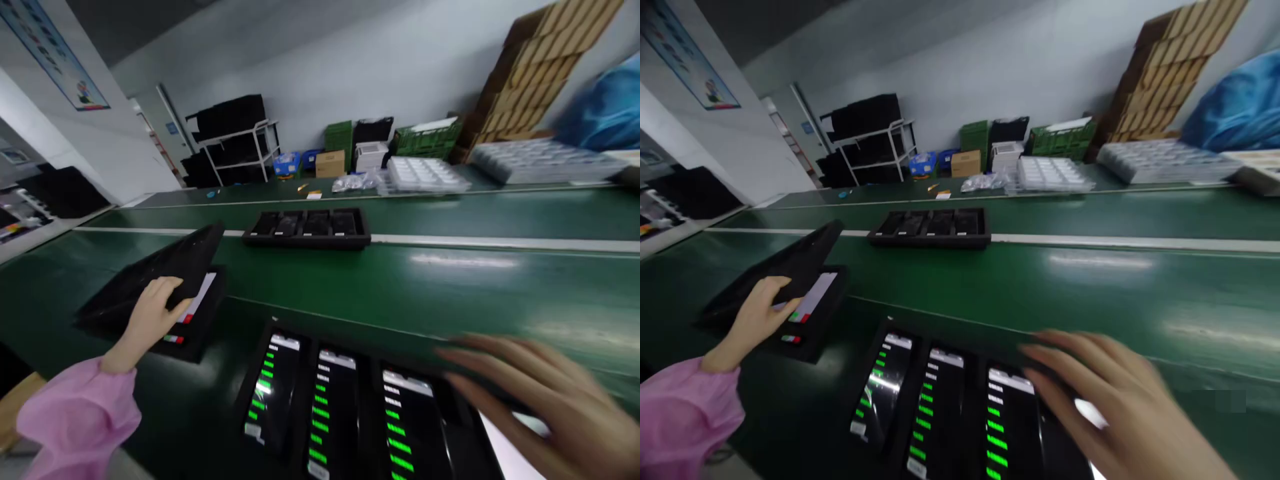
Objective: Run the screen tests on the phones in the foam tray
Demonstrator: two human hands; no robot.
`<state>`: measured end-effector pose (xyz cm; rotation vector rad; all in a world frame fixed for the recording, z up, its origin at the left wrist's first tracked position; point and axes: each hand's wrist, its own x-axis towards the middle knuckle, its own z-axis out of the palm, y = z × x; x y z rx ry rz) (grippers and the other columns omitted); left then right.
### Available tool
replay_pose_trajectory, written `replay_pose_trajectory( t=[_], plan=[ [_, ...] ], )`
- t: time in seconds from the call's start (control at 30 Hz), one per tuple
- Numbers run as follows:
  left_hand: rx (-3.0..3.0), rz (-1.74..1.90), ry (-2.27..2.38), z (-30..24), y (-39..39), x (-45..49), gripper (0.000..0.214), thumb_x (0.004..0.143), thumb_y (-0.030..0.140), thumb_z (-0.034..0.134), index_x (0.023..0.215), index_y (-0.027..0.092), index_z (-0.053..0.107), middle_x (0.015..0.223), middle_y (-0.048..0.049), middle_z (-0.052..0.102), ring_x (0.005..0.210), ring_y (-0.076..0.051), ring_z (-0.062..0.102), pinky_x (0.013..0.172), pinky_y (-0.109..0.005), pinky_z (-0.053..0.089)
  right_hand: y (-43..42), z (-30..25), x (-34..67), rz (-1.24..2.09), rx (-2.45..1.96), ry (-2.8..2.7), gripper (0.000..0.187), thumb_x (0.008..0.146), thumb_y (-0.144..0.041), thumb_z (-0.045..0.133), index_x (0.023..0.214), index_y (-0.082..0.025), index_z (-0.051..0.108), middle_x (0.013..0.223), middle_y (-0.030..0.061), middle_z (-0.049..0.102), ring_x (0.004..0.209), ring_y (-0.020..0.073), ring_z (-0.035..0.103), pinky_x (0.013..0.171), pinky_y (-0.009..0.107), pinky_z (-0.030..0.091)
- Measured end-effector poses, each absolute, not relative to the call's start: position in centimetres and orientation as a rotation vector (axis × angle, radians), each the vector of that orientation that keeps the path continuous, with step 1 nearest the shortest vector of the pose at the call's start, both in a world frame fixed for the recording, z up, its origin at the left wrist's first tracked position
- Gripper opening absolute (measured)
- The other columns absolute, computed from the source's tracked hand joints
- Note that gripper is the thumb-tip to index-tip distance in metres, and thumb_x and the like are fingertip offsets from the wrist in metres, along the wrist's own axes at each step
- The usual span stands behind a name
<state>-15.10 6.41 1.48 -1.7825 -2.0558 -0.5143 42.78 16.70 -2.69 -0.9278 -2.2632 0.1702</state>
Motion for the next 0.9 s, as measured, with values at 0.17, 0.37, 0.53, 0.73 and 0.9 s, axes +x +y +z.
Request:
replay_pose_trajectory(
  t=[0.17,0.37,0.53,0.73,0.9],
  plan=[
    [-1.740,-0.691,-1.715,0.8,12.6,-13.9,0.036,0.101,0.049,0.051,0.118,0.020,0.063,0.116,-0.0140,0.072,0.105,-0.032,0.067,0.092,-0.047,0.053,29.1,3.8,21.5,0.106,-0.907,-2.859,0.029,0.104,-0.037,0.061,0.127,-0.023,0.071,0.122,0.0094,0.072,0.118,0.0246,0.067,0.107,0.048,0.054],
    [-1.790,-0.646,-1.484,0.3,14.6,-14.1,0.029,0.107,0.039,0.047,0.124,0.024,0.064,0.112,-0.0075,0.073,0.102,-0.025,0.068,0.092,-0.039,0.053,39.1,0.5,8.6,-0.022,-1.149,-2.841,0.041,0.101,-0.044,0.067,0.133,-0.018,0.063,0.135,0.0108,0.064,0.117,0.0243,0.066,0.099,0.047,0.059],
    [-1.843,-0.589,-1.497,1.1,16.5,-14.2,0.027,0.107,0.034,0.046,0.122,0.022,0.065,0.110,-0.0083,0.074,0.100,-0.026,0.068,0.091,-0.041,0.053,41.2,-2.1,7.7,0.011,-1.266,-2.773,0.045,0.101,-0.044,0.067,0.138,-0.019,0.061,0.140,0.0116,0.061,0.122,0.0262,0.064,0.102,0.050,0.057],
    [-1.971,-0.541,-1.545,2.3,24.9,-8.5,0.029,0.107,0.031,0.049,0.130,0.023,0.064,0.128,-0.0120,0.071,0.111,-0.028,0.064,0.095,-0.043,0.051,38.8,0.4,10.4,0.009,-1.225,-2.820,0.047,0.101,-0.044,0.067,0.140,-0.019,0.060,0.142,0.0121,0.060,0.125,0.0274,0.062,0.105,0.053,0.055],
    [-2.180,-0.574,-1.537,2.0,34.1,1.6,0.029,0.103,0.027,0.060,0.130,0.020,0.064,0.130,-0.0107,0.068,0.117,-0.026,0.063,0.101,-0.045,0.052,29.5,3.0,21.2,-0.035,-1.127,-3.011,0.022,0.102,-0.039,0.063,0.115,-0.026,0.074,0.121,0.0056,0.071,0.116,0.0268,0.066,0.100,0.049,0.054]
  ],
)
